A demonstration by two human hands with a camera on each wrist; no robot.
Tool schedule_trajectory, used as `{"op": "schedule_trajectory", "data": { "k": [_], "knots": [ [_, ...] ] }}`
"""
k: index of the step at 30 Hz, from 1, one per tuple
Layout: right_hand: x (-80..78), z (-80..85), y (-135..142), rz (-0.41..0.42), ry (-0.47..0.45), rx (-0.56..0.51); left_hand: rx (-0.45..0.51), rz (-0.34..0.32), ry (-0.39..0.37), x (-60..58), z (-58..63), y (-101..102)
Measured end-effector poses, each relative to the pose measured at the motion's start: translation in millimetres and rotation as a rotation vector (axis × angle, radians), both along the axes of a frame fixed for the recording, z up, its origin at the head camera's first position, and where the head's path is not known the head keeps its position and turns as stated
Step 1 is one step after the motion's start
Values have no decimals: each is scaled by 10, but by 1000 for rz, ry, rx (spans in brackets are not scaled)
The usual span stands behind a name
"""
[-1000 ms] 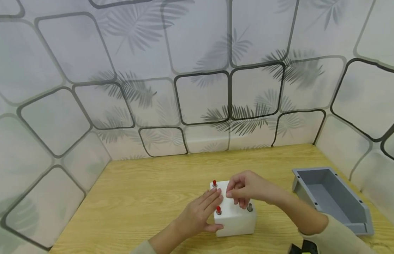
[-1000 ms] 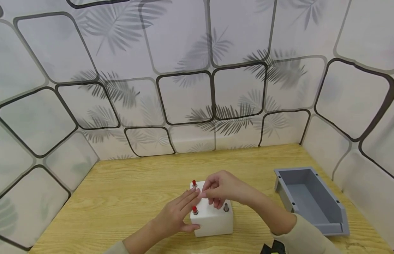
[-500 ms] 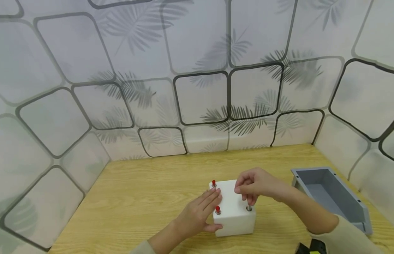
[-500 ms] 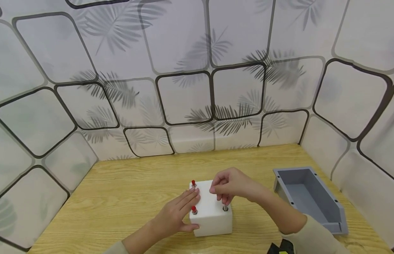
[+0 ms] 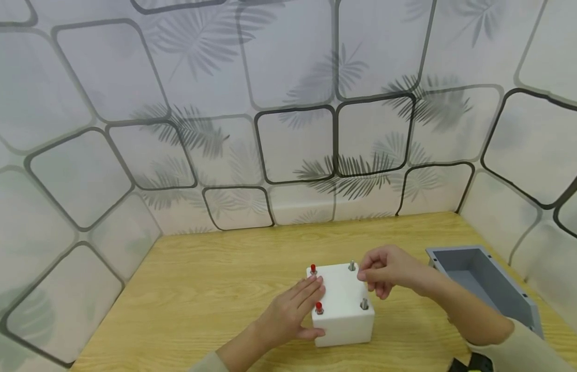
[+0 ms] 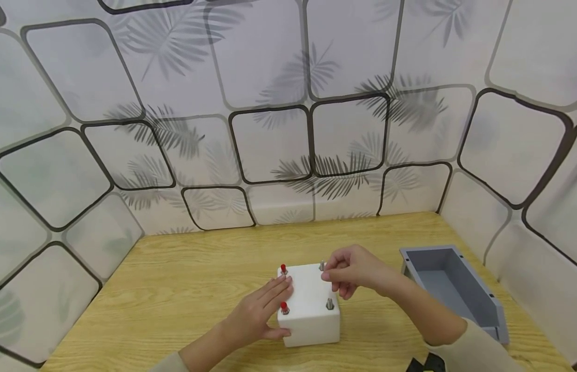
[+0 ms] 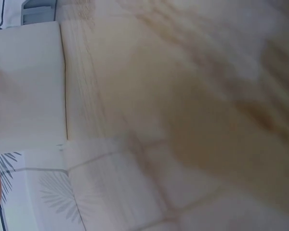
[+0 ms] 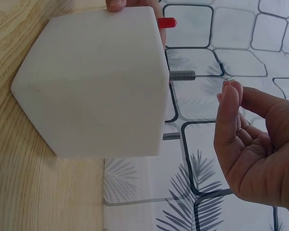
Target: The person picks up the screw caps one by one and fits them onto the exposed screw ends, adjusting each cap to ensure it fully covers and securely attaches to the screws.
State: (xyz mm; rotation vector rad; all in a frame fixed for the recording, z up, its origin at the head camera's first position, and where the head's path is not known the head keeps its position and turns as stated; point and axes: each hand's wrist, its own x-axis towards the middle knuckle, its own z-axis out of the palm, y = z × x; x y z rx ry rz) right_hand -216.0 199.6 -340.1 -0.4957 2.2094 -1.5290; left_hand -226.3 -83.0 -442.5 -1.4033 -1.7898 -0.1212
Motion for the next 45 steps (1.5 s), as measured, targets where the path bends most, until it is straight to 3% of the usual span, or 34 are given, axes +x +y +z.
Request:
{"op": "schedule_trajectory", "data": {
  "k": [6, 15, 19, 25, 36, 45],
  "knots": [
    [25, 14, 82, -31, -18, 4, -24, -24, 28, -47, 9, -22],
    [54, 6, 200, -51, -6, -1, -108, -96, 60, -160, 116, -67],
    [43, -39, 236, -63, -5, 7, -166, -104, 47, -202, 168, -98],
    [25, -67, 272, -70, -13, 10, -203, -98, 89, -238, 195, -135],
    [62, -19, 385, -87, -53, 21, -227, -146, 16, -328, 170, -166],
    [79, -25, 515, -69, -26, 9, -244, -164, -11, -395, 150, -170]
  ]
}}
